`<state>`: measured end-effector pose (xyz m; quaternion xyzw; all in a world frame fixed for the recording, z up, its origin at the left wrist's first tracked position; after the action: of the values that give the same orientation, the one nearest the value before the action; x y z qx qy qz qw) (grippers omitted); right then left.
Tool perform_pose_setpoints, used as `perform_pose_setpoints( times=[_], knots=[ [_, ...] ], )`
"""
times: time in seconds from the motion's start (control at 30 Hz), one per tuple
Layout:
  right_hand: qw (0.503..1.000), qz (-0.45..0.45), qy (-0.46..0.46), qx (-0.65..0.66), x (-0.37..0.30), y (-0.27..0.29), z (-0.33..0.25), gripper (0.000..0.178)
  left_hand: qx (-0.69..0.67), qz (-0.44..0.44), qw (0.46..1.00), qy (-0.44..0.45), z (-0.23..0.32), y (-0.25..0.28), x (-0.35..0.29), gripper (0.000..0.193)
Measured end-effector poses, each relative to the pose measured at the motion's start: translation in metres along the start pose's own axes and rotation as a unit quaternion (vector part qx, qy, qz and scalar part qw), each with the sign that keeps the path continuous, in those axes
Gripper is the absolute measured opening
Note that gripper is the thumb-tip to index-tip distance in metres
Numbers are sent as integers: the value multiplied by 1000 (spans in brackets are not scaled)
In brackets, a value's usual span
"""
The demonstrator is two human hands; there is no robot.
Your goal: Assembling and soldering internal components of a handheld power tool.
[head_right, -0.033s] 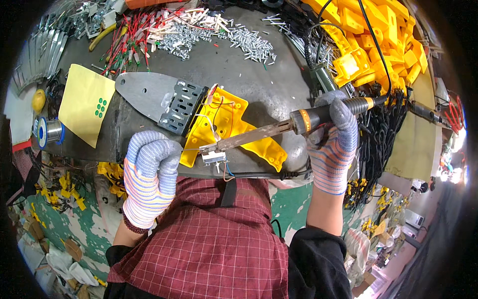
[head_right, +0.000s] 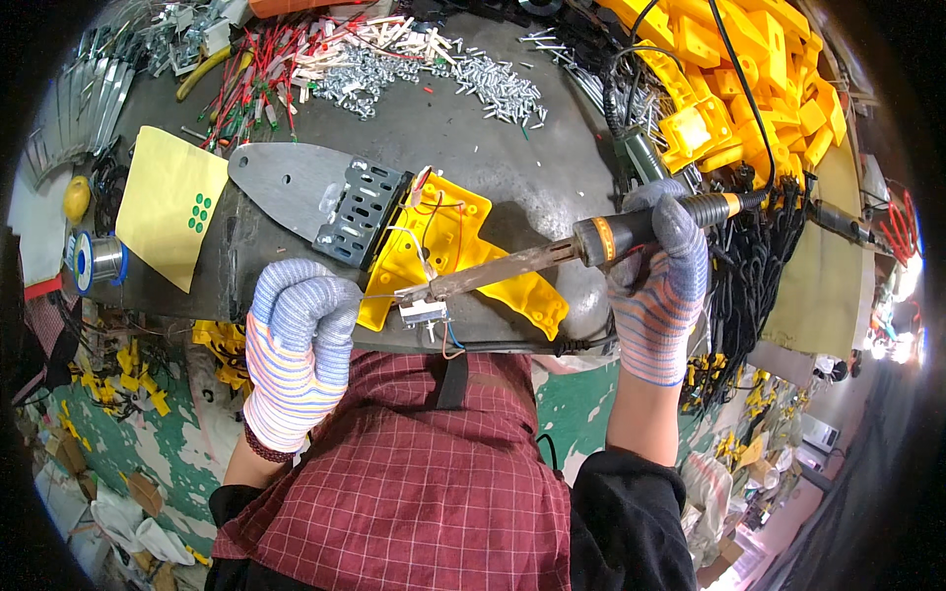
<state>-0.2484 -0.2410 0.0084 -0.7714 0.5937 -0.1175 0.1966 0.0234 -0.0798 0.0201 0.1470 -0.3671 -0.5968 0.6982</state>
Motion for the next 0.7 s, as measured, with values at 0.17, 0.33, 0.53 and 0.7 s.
perform_pose_setpoints(
  times=[0.17, 0.33, 0.53, 0.7],
  knots=[
    [1000, 9, 13, -21, -2, 2, -4, 23, -4, 2, 1000, -5, 1, -2, 0, 30],
    [998, -34, 24, -37, -1, -8, -9, 24, 0, 6, 1000, -25, 8, -1, 6, 19],
    [997, -50, 30, -54, 1, -12, -12, 24, -9, 0, 999, -34, 9, -4, 10, 20],
    [997, -48, 25, -49, 1, -12, -11, 25, -12, -16, 999, -51, 12, -7, 14, 21]
  ],
)
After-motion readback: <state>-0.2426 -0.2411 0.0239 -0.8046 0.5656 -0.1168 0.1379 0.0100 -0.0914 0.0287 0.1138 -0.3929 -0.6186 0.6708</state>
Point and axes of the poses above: each hand's wrist, its own x-axis towards the middle knuckle, its own y-axis out of the back of the hand, z = x × y, the point moved 9 cm from there along x, towards the middle knuckle, and after that the axes turned 10 degrees about -z, right-handed, at the moved point
